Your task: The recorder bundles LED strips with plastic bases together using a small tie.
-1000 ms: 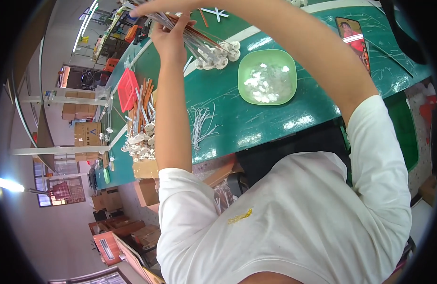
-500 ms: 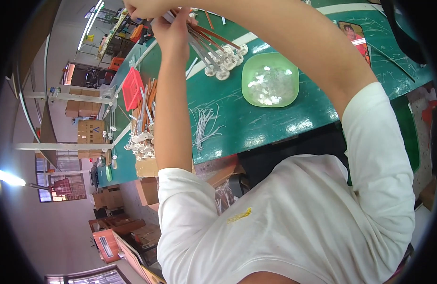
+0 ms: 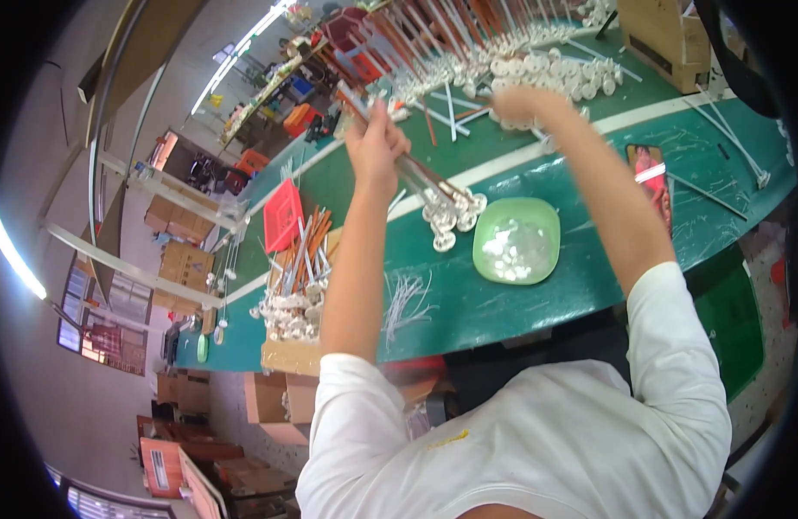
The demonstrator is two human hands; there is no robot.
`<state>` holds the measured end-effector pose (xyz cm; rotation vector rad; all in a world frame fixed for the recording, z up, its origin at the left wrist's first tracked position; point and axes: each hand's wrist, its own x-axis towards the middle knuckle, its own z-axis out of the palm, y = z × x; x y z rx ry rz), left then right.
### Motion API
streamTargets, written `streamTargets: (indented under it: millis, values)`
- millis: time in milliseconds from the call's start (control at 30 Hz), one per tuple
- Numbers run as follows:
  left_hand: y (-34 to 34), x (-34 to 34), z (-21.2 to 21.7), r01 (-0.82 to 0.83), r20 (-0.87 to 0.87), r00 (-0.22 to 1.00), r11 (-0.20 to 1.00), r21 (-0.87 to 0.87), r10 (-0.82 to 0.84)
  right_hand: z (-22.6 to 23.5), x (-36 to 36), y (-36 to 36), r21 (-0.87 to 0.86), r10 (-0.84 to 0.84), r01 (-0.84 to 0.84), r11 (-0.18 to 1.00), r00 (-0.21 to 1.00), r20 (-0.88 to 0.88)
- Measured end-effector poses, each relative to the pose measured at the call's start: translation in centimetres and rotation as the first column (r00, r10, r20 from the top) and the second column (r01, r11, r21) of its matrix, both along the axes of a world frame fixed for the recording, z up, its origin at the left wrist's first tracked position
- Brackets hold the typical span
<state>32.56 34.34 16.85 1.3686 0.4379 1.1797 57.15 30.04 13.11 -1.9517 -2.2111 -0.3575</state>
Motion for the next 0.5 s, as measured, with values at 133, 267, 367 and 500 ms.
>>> streamTargets:
  millis: [133, 267, 367, 500]
  values:
    - [-2.6, -0.1, 3.0, 0.010, -0.046, 0.999, 0.994, 0.109, -0.006, -1.4, -2.0, -1.8, 0.092, -0.024, 0.061, 0.994, 0.932, -0.363]
    - [-5.7, 0.8, 5.2, 0.046, -0.209, 0.977, 0.936, 0.350, 0.031, 2.1, -6.0, -5.0, 0.167, -0.114, 0.088, 0.982, 0.981, 0.159]
    - [-9.9, 2.7, 6.5, 0.214, -0.583, 0.774, 0.765, 0.608, 0.246, 2.6, -7.7, -5.3, 0.299, -0.036, -0.024, 0.954, 0.981, 0.192]
    - [-12.0, 3.3, 6.2, 0.398, -0.702, 0.638, 0.644, 0.653, 0.318, 5.3, -9.8, -6.8, 0.050, -0.028, 0.015, 0.999, 0.962, 0.272]
